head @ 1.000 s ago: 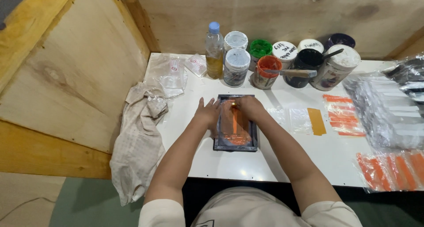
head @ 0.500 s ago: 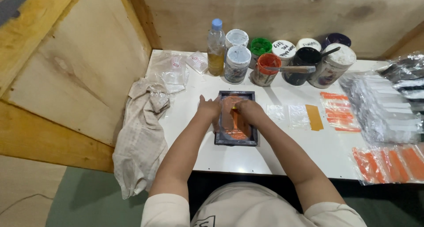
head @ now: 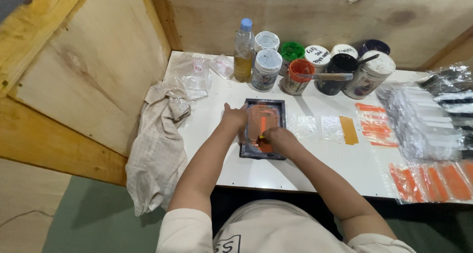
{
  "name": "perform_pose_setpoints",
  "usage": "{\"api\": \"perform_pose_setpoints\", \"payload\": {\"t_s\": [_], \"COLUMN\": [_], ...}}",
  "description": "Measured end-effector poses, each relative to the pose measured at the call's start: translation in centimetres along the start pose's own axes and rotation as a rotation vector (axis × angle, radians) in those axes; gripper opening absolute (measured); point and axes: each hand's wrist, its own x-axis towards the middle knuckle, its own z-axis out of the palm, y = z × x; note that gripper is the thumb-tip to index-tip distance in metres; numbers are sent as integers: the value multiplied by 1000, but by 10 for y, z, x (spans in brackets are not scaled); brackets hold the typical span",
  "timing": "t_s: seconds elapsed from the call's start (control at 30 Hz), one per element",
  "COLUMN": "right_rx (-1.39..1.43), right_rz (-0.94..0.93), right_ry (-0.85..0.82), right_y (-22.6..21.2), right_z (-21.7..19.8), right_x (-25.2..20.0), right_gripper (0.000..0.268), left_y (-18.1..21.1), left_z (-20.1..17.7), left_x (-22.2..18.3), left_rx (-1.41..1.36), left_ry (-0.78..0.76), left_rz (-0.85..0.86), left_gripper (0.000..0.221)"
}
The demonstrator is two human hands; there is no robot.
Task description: Applying ink to a screen printing frame and cleaning it with a cloth.
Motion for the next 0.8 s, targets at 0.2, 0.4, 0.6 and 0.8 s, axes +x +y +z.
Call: {"api": "perform_pose_setpoints", "payload": {"t_s": [0.2, 0.4, 0.6, 0.8], "right_rx": [28, 544, 499, 511], "right_rz": [-40, 145, 226, 285], "right_ry": [23, -23, 5, -7], "right_y": [-36, 1, 44, 62], "right_z": [-38, -85, -68, -55], "right_x": [-31, 2, 47, 69], "right_gripper": [22, 40, 35, 34], "left_y": [7, 6, 9, 10], "left_z": [-15, -19, -16, -11], "left_x": [-26, -26, -21, -11], "left_rx": [-13, -9, 25, 47], "left_ry": [-13, -17, -9, -18], "left_rz": [-4, -9, -31, -47], "left_gripper": [104, 100, 97, 98]}}
